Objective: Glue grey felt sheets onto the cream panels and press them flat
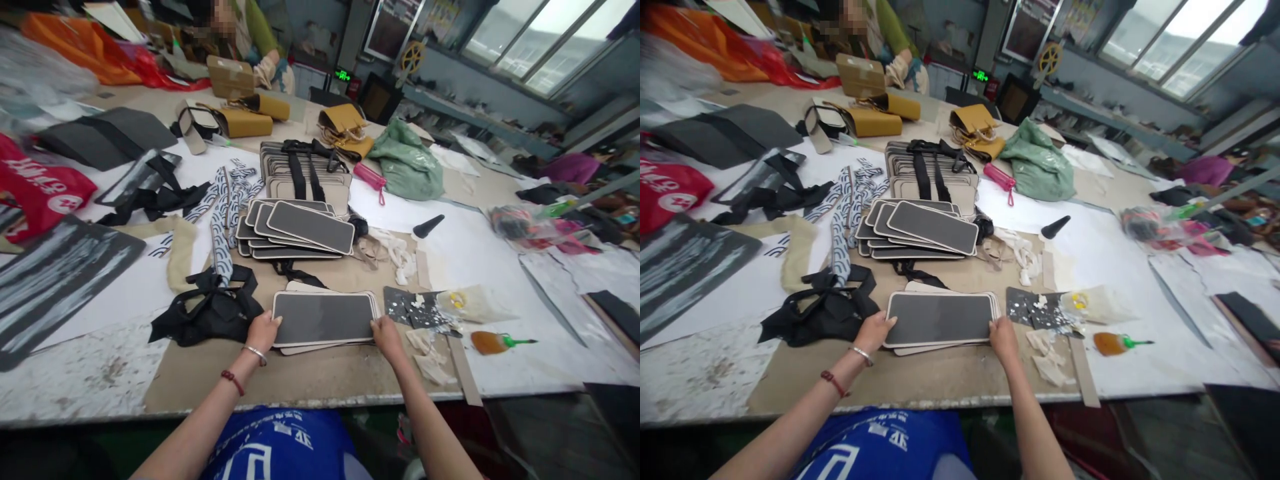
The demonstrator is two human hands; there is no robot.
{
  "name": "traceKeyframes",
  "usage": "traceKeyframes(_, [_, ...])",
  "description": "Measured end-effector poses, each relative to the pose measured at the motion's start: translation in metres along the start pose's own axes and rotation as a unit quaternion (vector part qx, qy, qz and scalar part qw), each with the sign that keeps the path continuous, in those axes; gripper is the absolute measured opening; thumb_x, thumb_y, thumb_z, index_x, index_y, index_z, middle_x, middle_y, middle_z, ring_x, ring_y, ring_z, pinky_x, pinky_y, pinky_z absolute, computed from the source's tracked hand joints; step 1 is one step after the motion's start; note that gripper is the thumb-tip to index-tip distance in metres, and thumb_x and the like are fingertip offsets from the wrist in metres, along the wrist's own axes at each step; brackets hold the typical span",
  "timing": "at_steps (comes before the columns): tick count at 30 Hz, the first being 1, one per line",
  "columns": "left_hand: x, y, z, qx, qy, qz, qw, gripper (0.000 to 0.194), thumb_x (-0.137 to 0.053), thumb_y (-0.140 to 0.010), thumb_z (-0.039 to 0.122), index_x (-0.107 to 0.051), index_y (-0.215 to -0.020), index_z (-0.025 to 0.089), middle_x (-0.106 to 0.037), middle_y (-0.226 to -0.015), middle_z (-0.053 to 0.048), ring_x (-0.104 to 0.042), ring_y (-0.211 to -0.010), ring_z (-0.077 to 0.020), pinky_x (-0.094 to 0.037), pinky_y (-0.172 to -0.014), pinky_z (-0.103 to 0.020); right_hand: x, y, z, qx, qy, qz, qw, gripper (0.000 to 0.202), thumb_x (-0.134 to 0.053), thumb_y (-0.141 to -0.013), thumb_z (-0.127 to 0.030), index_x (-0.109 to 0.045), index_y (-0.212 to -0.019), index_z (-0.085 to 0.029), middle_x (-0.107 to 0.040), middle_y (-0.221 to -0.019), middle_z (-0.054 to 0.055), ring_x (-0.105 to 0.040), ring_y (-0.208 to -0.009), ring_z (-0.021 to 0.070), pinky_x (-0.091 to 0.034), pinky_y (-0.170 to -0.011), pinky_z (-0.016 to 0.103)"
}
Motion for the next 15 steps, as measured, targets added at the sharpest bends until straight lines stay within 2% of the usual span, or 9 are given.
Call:
traceKeyframes(3, [-0.001, 0.003, 0.003, 0.008, 0.032, -0.027, 0.999, 0.012, -0.055, -0.064, 0.026, -0.059, -0.062, 0.015, -0.065, -0.059, -0.002, -0.062, -0.063, -0.0195, -0.048, -0.058, -0.027, 0.007, 0.000, 0.011, 0.037, -0.017, 0.019, 0.999, 0.025, -0.035, -0.086, -0.022, -0.058, -0.079, -0.014, -0.061, -0.078, 0.008, -0.055, -0.077, 0.0173, -0.040, -0.071, 0.024])
traceKeyframes(7, [-0.006, 0.006, 0.005, 0.036, 0.117, -0.064, 0.990, 0.018, -0.057, -0.060, 0.030, -0.060, -0.069, 0.015, -0.066, -0.062, -0.002, -0.063, -0.066, -0.0205, -0.050, -0.064, -0.030, 0.020, -0.005, 0.020, 0.077, -0.024, 0.078, 0.994, 0.031, -0.031, -0.087, -0.024, -0.055, -0.100, -0.009, -0.056, -0.101, 0.015, -0.048, -0.099, 0.0215, -0.036, -0.089, 0.032])
traceKeyframes(11, [-0.007, 0.009, 0.004, 0.054, 0.131, -0.056, 0.988, 0.030, -0.063, -0.055, 0.039, -0.060, -0.073, 0.015, -0.066, -0.065, -0.002, -0.062, -0.068, -0.0208, -0.050, -0.067, -0.032, 0.032, -0.012, -0.007, 0.174, -0.003, 0.164, 0.971, 0.040, -0.027, -0.089, -0.025, -0.046, -0.118, -0.006, -0.045, -0.123, 0.019, -0.035, -0.118, 0.0230, -0.032, -0.097, 0.038])
traceKeyframes(15, [-0.008, 0.011, 0.002, 0.063, 0.121, -0.032, 0.990, 0.040, -0.067, -0.049, 0.047, -0.060, -0.072, 0.015, -0.066, -0.065, -0.002, -0.062, -0.071, -0.0218, -0.050, -0.067, -0.032, 0.021, -0.020, -0.043, 0.243, 0.020, 0.153, 0.958, 0.051, -0.029, -0.090, -0.033, -0.030, -0.132, -0.002, -0.026, -0.140, 0.019, -0.014, -0.131, 0.0245, -0.020, -0.105, 0.044])
Point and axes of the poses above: each hand's wrist, its own y-axis away from the middle knuckle, its own x-axis out of the back of the hand, z = x × y, the point moved 6 cm from there along -y, towards the middle knuckle
